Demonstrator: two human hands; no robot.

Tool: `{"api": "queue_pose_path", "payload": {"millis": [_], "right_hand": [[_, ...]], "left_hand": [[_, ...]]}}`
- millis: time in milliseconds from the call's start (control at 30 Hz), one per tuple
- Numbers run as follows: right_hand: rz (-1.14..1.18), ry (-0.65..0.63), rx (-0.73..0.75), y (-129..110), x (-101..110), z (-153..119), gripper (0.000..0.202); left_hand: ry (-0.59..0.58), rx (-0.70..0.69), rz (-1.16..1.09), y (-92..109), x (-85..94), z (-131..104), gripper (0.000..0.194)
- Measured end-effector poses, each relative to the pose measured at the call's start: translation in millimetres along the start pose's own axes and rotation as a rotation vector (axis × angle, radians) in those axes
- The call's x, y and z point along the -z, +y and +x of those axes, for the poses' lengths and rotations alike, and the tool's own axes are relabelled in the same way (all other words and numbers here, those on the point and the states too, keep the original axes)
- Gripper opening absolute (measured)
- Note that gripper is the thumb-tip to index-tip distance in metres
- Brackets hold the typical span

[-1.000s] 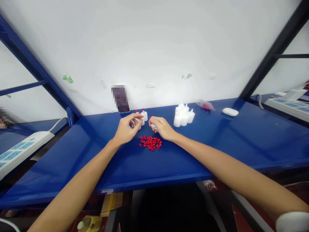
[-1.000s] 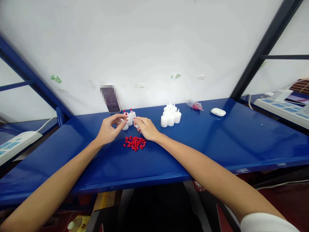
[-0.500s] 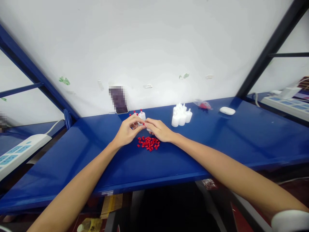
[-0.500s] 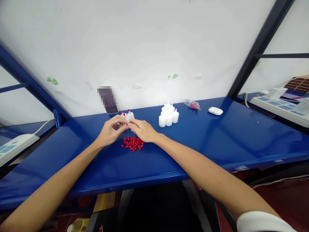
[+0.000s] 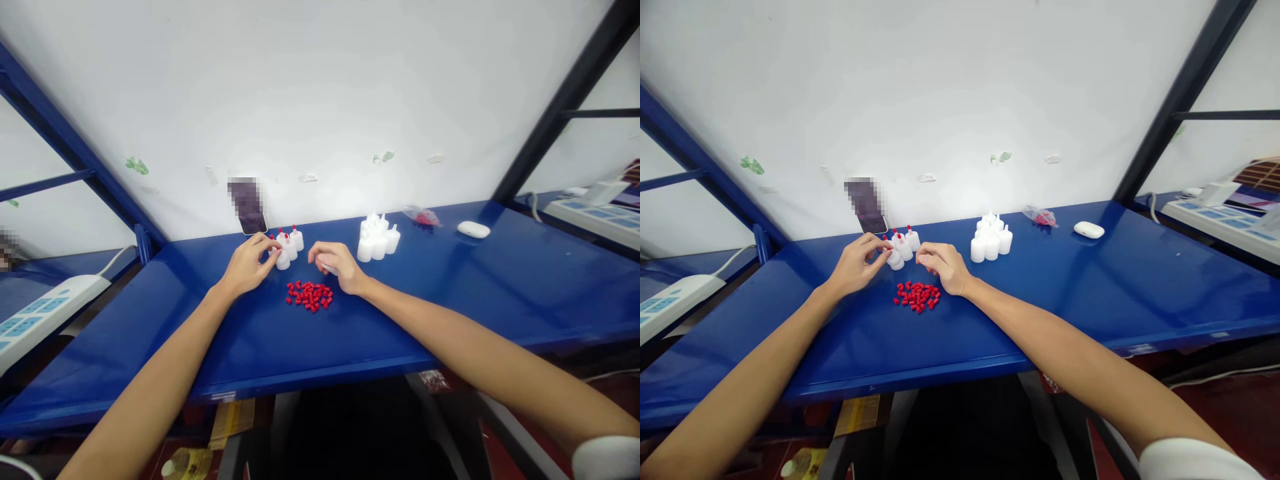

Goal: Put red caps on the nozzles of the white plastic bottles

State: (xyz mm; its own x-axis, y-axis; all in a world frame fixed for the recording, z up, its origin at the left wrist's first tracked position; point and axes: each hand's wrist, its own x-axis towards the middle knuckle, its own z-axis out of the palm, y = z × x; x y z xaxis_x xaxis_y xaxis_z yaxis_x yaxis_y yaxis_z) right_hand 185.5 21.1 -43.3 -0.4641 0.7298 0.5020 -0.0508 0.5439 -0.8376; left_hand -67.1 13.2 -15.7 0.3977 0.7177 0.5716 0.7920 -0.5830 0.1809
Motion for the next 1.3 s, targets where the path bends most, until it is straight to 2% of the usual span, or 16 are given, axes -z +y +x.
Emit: {"api": "queue_pose_path", "payload": {"millis": [200, 300, 400, 467, 533, 633, 733, 900, 1000, 1100, 1300], "right_hand": [[-0.002, 0.186, 0.148, 0, 0, -3, 0.026], [-0.083, 0.23, 0.148, -5, -1, -4, 0.02], [-0.144, 0.158, 0.059, -7, -3, -3, 0.017], [-0.143, 0.085, 0.005, -6, -4, 1, 0.021], [-0.16, 0.033, -0.016, -5, -5, 4, 0.023], [-0.229, 0.019, -0.043, -3, -5, 9, 0.025], [-0.263, 0.014, -0.09, -1, -5, 10, 0.022], [-0.122, -0.028, -0.162, 3, -2, 9, 0.019], [-0.096, -0.031, -0.165, 4, -1, 9, 0.023], [-0.2, -0.047, -0.154, 3, -1, 10, 0.013], [-0.235, -0.084, -0.112, -1, -3, 11, 0.021]], "left_hand": [[-0.049, 0.058, 0.036, -5, -3.7, 1, 0.03], [-0.025, 0.056, 0.049, -5, -2.8, 1, 0.034], [0.032, -0.001, 0.067, 3, 1.9, 0, 0.032], [0.004, -0.105, 0.119, 14, 5.2, 1, 0.028], [-0.094, -0.226, 0.193, 26, 6.6, 3, 0.025], [-0.293, -0.306, 0.246, 41, 5.1, 5, 0.024], [-0.435, -0.276, 0.22, 44, 3.9, 6, 0.024], [-0.53, -0.205, 0.116, 38, 7.0, 3, 0.027], [-0.557, -0.19, 0.068, 37, 7.4, 3, 0.028], [-0.562, -0.183, 0.048, 38, 6.2, 4, 0.028], [-0.552, -0.152, 0.013, 41, 4.1, 5, 0.021]]}}
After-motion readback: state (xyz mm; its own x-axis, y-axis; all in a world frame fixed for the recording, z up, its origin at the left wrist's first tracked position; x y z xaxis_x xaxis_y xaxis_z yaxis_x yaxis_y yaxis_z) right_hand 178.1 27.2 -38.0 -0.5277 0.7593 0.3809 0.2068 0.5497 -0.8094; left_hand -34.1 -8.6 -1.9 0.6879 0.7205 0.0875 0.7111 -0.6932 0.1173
